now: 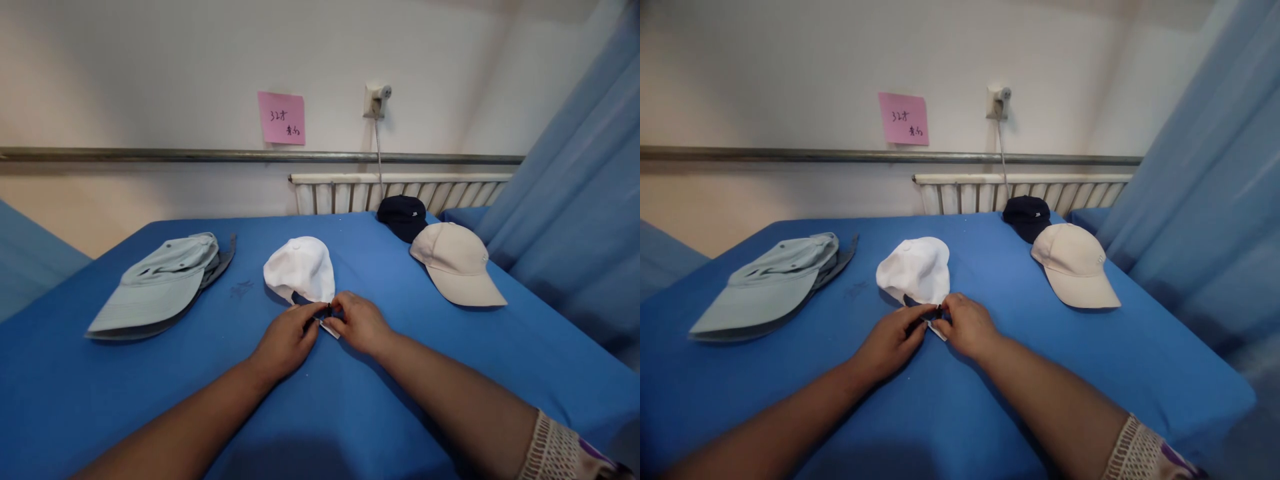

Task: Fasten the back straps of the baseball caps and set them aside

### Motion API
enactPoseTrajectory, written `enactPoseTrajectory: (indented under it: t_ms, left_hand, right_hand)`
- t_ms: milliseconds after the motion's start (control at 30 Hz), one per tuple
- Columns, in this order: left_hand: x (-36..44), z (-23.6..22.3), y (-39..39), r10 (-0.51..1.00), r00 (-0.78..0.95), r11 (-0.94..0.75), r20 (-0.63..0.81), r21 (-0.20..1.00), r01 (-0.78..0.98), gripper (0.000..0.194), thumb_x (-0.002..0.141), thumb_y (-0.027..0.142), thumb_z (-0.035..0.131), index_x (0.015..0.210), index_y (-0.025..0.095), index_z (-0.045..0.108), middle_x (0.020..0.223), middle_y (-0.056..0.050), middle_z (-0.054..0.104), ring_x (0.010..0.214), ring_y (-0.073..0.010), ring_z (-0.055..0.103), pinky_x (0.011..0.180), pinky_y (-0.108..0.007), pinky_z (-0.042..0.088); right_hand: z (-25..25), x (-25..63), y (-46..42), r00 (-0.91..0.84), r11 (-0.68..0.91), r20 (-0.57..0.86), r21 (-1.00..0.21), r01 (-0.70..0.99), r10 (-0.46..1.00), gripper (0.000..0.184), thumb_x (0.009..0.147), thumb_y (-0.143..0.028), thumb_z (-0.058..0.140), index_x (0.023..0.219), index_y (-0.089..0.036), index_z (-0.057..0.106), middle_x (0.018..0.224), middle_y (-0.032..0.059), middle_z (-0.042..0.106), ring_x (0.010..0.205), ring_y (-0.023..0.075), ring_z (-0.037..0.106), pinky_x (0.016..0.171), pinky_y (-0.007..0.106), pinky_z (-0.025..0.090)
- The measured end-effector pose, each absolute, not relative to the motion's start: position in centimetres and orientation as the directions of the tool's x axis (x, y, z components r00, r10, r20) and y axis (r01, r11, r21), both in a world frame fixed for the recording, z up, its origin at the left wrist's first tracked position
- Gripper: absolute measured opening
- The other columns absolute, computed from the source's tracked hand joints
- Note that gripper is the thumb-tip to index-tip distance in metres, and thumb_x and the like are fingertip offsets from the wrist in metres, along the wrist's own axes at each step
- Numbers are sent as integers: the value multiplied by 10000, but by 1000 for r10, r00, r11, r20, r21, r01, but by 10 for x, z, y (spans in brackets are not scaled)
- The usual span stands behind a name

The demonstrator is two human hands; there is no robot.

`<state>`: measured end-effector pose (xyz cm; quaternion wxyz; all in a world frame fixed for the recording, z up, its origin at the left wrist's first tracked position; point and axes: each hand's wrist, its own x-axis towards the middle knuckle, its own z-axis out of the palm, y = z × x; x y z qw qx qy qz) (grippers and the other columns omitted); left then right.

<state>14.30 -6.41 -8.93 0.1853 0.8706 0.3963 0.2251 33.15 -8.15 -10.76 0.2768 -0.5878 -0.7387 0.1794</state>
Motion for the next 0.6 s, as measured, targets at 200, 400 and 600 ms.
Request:
enactPoseTrajectory:
  t_ms: [200,400,600]
  left_hand:
    - [141,-93,-64,800,535,-587,270,533,609,398,874,190,513,1256,209,624,1160,-78,727,1049,-237,680,955,-391,519]
    - [144,-88,-69,794,552,-581,254,584,567,426,888,199,505,1307,188,583,1121,-80,736,933,-211,709,873,-352,551]
    - [145,-84,-76,847,470,-482,248,732,481,371,873,211,528,1230,194,628,1042,-58,760,864,-193,723,809,-323,573]
  right_hand:
    - [-119,336,-75,-145,289,260,-689,665,955,110,916,-190,536,863,-206,631,846,28,670,802,168,602,732,280,436]
    - [-127,334,-71,-125,145,131,-982,118,984,105,875,-275,544,801,-206,571,673,-39,597,575,117,544,574,240,453]
    - [-118,332,-78,-75,207,203,-977,52,976,99,840,-301,602,860,-211,568,691,-33,596,578,116,543,561,240,465]
